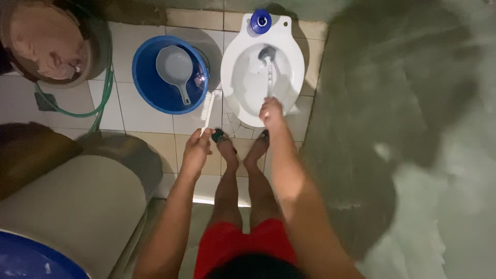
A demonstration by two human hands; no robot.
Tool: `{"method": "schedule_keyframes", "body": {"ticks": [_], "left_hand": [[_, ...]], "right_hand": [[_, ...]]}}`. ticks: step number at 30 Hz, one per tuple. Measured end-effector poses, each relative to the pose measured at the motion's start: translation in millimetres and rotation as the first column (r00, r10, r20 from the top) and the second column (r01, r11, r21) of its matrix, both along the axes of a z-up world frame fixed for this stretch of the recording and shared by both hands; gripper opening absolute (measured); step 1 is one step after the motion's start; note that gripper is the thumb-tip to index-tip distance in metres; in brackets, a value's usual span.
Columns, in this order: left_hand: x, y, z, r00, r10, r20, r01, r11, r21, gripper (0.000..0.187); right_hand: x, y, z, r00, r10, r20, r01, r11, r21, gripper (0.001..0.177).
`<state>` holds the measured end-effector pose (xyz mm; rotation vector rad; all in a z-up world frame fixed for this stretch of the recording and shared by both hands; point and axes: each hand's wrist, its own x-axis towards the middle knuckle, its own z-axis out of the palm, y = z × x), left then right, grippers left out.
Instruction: The person scrubs a white squat toilet with a long-handled brush and periodically scoops water from a blue bucket using a plastic ladle to rinse the bowl. The person continues scrubbing and rinsing the toilet throughout the clip.
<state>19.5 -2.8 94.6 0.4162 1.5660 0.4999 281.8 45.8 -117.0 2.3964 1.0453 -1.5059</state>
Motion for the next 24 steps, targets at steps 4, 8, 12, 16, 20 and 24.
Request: {"method": "schedule_keyframes", "body": {"ticks": [4, 8, 12, 16, 20, 24], "left_hand": [[-5.3, -2.2, -2.1, 0.995, -0.063, -0.075, 0.06, 0.998, -0.035, 0.038], [-7.3, -2.4, -4.2, 0.998, -0.03, -0.047, 0.03, 1.0, 0.004, 0.038], [-7.0, 0.3, -11.8, 0.999, -0.004, -0.051, 0.003, 1.0, -0.02, 0.04], [-5.0, 3.0, -10.9, 0.991, -0.07, -0.115, 0.063, 0.996, -0.058, 0.037], [-0.5, -2.8, -12.1, 0.997, -0.003, -0.076, -0.001, 0.999, -0.055, 0.036], [2.1, -11.4, -15.3, 1.0, 0.004, -0.019, -0.004, 1.0, -0.029, 0.037]], "right_hand": [[-39.8, -16.7, 39.8, 1.0, 0.016, -0.018, -0.017, 0.999, -0.049, 0.064], [-19.1, -27.0, 60.4, 0.955, 0.282, 0.093, -0.266, 0.951, -0.155, 0.066], [5.1, -34.6, 6.8, 0.951, 0.285, 0.117, -0.278, 0.958, -0.071, 0.06], [14.1, -11.0, -62.3, 0.926, 0.023, -0.377, 0.077, 0.965, 0.249, 0.053], [5.8, -8.4, -72.2, 0.229, -0.792, -0.566, 0.856, 0.44, -0.271, 0.053], [-50.7, -55.2, -45.0, 0.964, -0.233, -0.128, 0.232, 0.972, -0.024, 0.053]]}}
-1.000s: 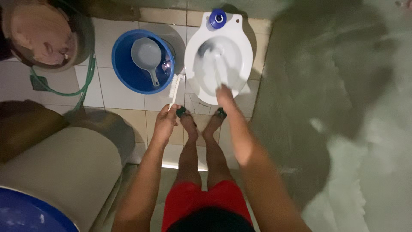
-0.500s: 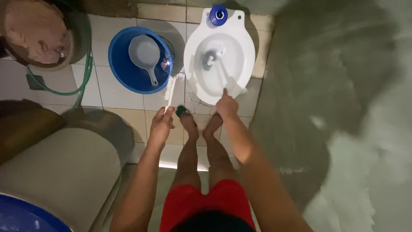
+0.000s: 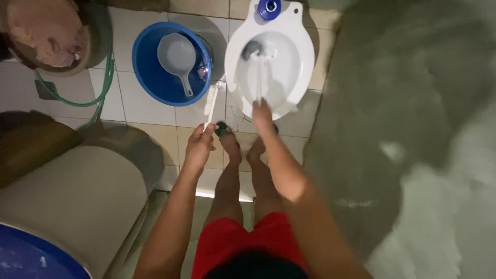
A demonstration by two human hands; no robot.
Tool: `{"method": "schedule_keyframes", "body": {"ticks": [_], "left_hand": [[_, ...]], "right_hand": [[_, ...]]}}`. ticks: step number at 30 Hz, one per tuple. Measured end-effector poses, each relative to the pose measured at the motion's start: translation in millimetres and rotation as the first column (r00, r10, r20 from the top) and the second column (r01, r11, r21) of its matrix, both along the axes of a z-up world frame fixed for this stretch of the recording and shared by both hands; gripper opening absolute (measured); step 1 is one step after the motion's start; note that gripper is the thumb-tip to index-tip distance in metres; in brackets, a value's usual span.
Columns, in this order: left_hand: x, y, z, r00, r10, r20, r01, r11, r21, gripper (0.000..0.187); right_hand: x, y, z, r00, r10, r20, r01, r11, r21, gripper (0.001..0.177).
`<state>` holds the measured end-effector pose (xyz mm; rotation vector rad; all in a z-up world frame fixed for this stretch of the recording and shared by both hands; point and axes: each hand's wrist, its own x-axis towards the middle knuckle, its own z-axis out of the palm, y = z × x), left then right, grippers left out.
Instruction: The person scrubs a white squat toilet with a long-handled brush and periodically scoops water from a blue bucket using a plastic ladle to rinse the bowl. The person continues scrubbing and rinsing the toilet throughout the clip.
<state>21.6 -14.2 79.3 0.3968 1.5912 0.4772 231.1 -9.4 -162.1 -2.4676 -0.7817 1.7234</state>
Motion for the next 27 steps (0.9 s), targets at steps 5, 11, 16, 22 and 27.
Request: {"method": "schedule_keyframes", "body": {"ticks": [5, 11, 16, 22, 27], "left_hand": [[11.1, -6.9, 8.3, 0.998, -0.055, -0.014, 0.055, 0.998, 0.011, 0.036], [11.3, -14.0, 19.8, 0.998, -0.038, 0.043, 0.035, 0.997, 0.076, 0.036], [4.2, -21.6, 27.7, 0.994, -0.102, -0.031, 0.103, 0.994, 0.042, 0.036], [3.3, -23.5, 28.6, 0.997, -0.073, 0.026, 0.072, 0.996, 0.051, 0.038], [1.3, -18.1, 36.4, 0.993, -0.115, 0.021, 0.114, 0.992, 0.046, 0.038]], "right_hand": [[58.0, -69.1, 86.3, 0.85, 0.435, 0.296, -0.473, 0.879, 0.066, 0.057], [141.3, -54.4, 105.8, 0.517, 0.742, 0.427, -0.768, 0.623, -0.152, 0.057], [57.5, -38.4, 124.2, 0.715, 0.605, 0.35, -0.633, 0.773, -0.041, 0.048], [21.3, -58.1, 168.6, 0.858, 0.404, 0.317, -0.452, 0.888, 0.091, 0.051], [100.0, -67.9, 171.4, 0.578, 0.716, 0.392, -0.725, 0.671, -0.155, 0.047]]}}
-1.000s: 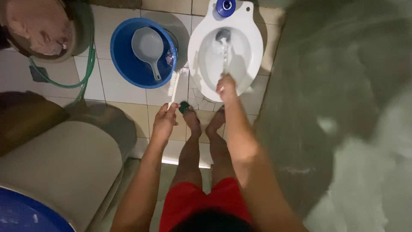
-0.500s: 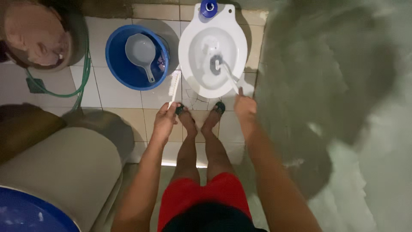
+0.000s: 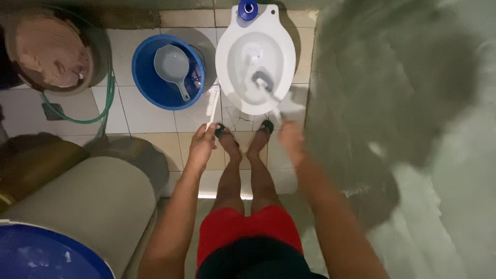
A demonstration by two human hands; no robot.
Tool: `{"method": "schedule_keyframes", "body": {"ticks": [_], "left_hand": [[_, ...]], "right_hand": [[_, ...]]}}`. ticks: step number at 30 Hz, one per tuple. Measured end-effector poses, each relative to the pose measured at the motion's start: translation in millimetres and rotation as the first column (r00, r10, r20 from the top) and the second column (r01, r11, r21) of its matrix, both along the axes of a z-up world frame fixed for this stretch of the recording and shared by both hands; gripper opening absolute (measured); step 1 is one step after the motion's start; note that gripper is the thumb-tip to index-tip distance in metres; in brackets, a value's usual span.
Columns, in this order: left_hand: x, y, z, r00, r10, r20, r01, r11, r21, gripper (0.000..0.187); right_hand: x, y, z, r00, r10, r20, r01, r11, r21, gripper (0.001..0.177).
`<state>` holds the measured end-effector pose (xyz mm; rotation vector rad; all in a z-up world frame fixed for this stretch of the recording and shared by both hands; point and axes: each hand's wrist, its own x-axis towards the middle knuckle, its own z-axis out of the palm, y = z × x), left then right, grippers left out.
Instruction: The person scrubs a white squat toilet with a long-handled brush and periodically scoops water from a blue bucket using a plastic ladle to rinse the bowl. The person continues scrubbing and rinsing the toilet throughout the clip.
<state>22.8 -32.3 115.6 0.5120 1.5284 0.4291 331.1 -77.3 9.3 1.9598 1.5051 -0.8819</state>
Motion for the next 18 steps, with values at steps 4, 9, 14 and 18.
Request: {"method": "schedule_keyframes", "body": {"ticks": [4, 9, 14, 18], "left_hand": [[-2.2, 0.5, 7.9, 1.0, -0.022, -0.001, 0.022, 0.999, 0.042, 0.036], [-2.1, -0.2, 6.8, 0.998, 0.03, 0.059, -0.034, 0.997, 0.065, 0.037], [-1.2, 5.2, 20.4, 0.998, -0.063, -0.009, 0.063, 0.998, 0.032, 0.037], [3.1, 7.4, 22.2, 0.998, -0.029, 0.047, 0.028, 0.999, 0.021, 0.037]], "right_hand": [[35.8, 50.8, 31.6, 0.987, 0.115, 0.116, -0.127, 0.987, 0.097, 0.069], [14.2, 48.8, 34.2, 0.982, 0.115, 0.148, -0.127, 0.99, 0.068, 0.066], [-23.1, 7.8, 30.4, 0.974, -0.191, -0.125, 0.195, 0.981, 0.017, 0.052], [-4.1, 36.4, 52.5, 0.933, -0.342, -0.111, 0.345, 0.939, 0.005, 0.049]]}}
